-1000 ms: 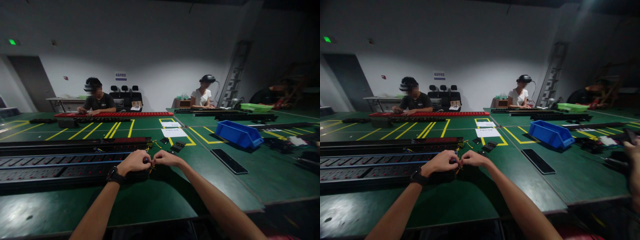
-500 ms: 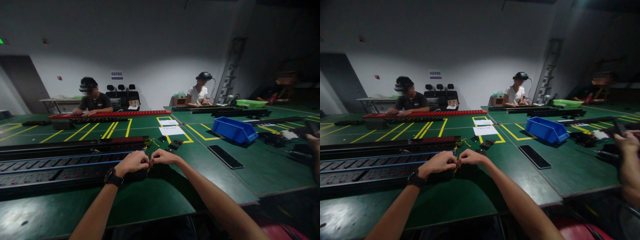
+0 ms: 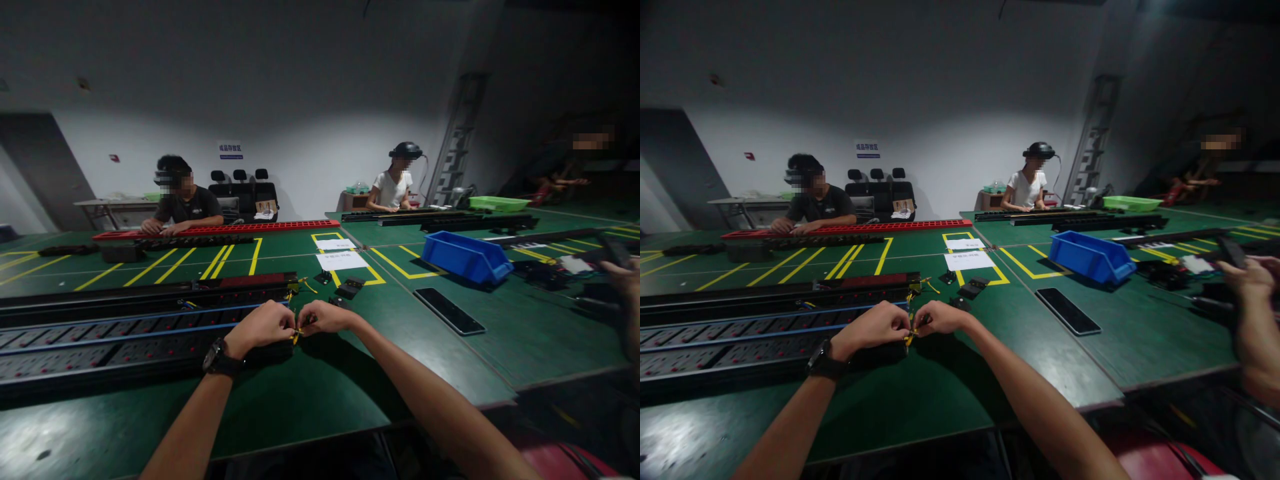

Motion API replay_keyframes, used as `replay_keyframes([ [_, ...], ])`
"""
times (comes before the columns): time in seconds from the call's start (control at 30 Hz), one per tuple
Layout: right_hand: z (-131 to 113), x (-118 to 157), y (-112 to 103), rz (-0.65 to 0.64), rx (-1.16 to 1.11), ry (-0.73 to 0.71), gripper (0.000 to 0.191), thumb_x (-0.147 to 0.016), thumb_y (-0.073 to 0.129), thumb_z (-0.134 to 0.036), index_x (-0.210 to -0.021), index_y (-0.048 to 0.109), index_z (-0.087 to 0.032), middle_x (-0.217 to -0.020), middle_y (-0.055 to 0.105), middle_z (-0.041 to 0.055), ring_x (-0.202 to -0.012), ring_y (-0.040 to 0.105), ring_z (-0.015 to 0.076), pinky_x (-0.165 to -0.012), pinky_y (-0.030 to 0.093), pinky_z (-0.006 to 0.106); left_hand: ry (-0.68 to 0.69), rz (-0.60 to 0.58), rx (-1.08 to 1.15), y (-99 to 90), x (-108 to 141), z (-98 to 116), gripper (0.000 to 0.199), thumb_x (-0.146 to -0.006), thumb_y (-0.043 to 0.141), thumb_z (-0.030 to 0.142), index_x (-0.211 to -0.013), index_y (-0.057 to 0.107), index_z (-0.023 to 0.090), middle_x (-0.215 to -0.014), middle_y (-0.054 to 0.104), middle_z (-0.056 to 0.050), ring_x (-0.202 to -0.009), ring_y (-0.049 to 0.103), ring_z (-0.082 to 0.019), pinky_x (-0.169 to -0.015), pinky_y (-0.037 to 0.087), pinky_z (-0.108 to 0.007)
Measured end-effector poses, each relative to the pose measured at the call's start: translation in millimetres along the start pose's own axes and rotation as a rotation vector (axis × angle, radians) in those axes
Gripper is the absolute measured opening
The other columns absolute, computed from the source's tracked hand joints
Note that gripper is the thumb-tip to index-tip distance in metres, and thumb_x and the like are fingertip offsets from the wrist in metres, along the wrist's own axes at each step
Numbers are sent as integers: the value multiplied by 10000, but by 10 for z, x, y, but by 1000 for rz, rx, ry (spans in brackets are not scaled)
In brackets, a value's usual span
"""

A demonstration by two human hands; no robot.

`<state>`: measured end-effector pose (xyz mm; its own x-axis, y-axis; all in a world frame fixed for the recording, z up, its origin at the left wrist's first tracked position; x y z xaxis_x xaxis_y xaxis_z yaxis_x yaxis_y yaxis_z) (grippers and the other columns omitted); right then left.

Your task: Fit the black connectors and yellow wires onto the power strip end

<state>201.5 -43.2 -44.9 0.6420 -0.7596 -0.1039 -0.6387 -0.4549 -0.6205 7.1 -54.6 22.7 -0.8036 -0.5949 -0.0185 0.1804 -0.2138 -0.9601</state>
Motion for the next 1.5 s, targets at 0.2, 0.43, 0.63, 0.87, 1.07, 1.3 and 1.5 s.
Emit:
replay_keyframes([
  [0.2,6,-1,-2,-4,28,23,177,-773,731,-228,-924,779,-148,-831,730,19,-703,600,127,-684,462,219,-28,20,-45,11,12,15,242,-809,566,240,-845,805,246,-727,736,-22,-624,608,-133,-583,359,-232],
  [0.43,12,-2,30,14,-25,58,199,-765,724,-232,-932,767,-130,-777,705,19,-628,583,117,-596,440,208,-66,24,-70,-15,26,47,212,-803,599,247,-870,799,270,-760,744,-13,-646,626,-148,-595,374,-239],
  [0.63,-25,2,43,22,-49,43,166,-769,715,-211,-909,753,-131,-753,687,10,-618,571,110,-589,432,206,-49,53,-111,25,26,7,180,-809,618,242,-892,773,279,-809,736,-9,-695,629,-159,-601,358,-247],
  [0.87,8,-3,46,38,-87,33,195,-775,730,-273,-909,740,-131,-741,672,10,-612,569,117,-591,445,220,-14,82,-149,18,15,23,143,-812,632,247,-880,756,263,-868,742,-22,-795,651,-179,-629,368,-246],
  [1.07,98,-35,74,48,-100,-38,270,-801,729,-368,-912,742,-122,-748,671,18,-608,555,112,-590,441,221,-52,35,-179,-12,8,35,179,-807,622,284,-838,798,272,-737,736,-18,-678,643,-164,-596,363,-248],
  [1.3,143,-40,107,34,-174,-19,281,-801,750,-380,-910,728,-122,-747,662,17,-586,553,102,-554,437,209,-55,62,-269,18,16,18,188,-811,625,280,-835,811,265,-753,750,-48,-701,669,-192,-655,424,-267],
  [1.5,91,-38,98,24,-190,-4,339,-804,761,-435,-922,717,-120,-766,661,19,-587,567,101,-541,439,206,-75,45,-307,9,26,32,190,-831,624,290,-842,809,252,-780,751,-72,-735,684,-213,-677,445,-280],
])
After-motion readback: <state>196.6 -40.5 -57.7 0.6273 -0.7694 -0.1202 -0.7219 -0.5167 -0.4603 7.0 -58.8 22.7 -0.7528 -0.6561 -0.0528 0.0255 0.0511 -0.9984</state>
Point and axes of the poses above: each hand's wrist, its own x-axis away from the middle knuckle, its own y-axis out of the palm, z = x × y, the point moved 2 cm from there along -x, towards the middle knuckle
